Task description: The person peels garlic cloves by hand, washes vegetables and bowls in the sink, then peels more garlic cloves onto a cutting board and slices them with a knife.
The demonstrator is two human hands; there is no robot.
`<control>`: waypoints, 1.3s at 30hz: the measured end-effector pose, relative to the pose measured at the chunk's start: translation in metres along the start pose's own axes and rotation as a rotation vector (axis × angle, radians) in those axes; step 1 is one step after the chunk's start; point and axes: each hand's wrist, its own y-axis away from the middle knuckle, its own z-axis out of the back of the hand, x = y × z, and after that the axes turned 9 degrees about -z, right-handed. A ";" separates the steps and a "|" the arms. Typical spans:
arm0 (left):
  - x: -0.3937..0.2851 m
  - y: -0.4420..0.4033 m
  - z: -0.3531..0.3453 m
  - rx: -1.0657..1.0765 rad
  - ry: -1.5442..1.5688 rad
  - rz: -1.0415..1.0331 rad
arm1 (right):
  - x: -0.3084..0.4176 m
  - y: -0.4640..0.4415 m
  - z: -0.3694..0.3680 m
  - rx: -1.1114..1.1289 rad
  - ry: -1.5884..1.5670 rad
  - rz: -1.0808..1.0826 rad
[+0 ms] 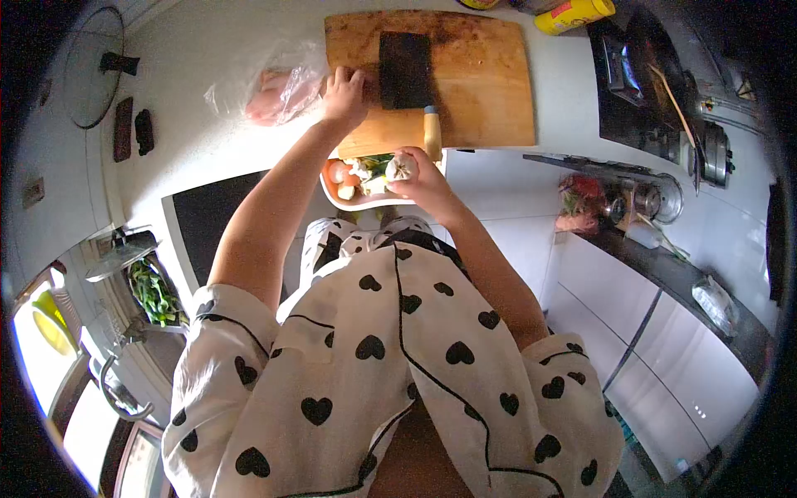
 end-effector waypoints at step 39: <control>-0.069 0.112 0.026 0.038 0.828 0.029 | 0.020 -0.004 0.002 0.082 -0.130 -0.088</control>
